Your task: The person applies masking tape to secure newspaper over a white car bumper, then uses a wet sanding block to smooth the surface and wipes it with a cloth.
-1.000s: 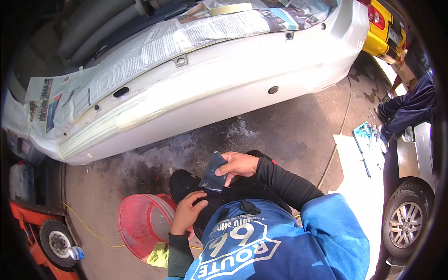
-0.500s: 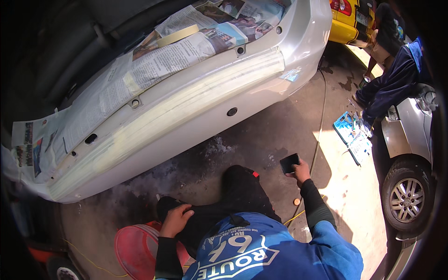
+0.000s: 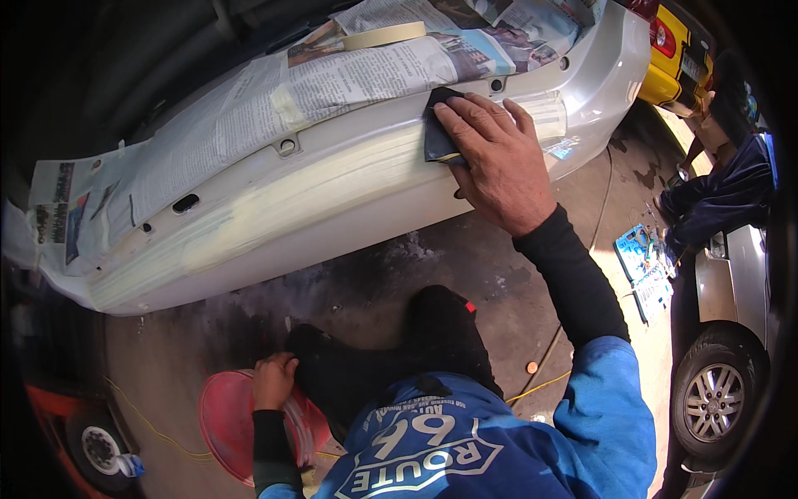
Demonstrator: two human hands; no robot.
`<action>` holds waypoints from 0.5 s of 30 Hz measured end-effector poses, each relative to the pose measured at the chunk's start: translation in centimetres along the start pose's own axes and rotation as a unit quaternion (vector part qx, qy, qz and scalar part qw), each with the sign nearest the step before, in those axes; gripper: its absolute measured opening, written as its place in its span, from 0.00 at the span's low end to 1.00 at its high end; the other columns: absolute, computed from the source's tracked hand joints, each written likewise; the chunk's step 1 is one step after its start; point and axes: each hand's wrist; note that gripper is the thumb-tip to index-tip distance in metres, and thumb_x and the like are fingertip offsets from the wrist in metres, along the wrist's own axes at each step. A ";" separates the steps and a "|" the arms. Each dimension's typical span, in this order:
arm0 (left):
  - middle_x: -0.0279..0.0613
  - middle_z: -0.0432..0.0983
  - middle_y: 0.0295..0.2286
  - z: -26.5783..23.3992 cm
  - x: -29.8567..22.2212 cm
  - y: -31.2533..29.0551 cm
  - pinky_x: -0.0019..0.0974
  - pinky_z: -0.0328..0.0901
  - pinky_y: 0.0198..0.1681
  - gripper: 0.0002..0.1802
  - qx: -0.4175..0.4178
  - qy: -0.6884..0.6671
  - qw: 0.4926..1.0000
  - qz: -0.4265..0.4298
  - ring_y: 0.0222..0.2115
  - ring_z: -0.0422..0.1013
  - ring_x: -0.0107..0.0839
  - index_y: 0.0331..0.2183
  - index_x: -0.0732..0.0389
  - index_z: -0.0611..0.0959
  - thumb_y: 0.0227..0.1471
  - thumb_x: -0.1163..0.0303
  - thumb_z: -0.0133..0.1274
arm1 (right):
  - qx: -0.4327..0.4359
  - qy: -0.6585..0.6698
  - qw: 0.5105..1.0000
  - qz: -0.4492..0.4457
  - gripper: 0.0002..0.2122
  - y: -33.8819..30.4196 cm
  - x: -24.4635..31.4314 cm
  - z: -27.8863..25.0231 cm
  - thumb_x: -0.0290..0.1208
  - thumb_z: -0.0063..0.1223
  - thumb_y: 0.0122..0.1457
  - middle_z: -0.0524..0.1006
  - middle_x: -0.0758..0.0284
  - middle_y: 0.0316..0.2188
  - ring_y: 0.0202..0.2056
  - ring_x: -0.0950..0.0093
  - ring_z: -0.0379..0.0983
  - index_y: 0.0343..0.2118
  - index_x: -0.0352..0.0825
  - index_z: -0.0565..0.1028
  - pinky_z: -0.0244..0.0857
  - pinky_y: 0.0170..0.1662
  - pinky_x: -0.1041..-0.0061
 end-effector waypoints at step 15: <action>0.47 0.85 0.35 0.9 1.0 0.8 0.45 0.69 0.48 0.18 -0.062 -0.141 0.987 -0.051 0.38 0.80 0.45 0.47 0.61 0.85 0.56 0.64 0.62 | 0.083 -0.015 0.996 0.033 0.26 4.0 2.7 -1.8 0.31 0.62 0.56 0.73 0.61 0.59 0.60 0.62 0.67 0.59 0.30 0.75 0.61 0.62 0.64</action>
Point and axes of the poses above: each hand's wrist, its own y-axis towards the middle knuckle, its own z-axis out of the palm, x = y × z
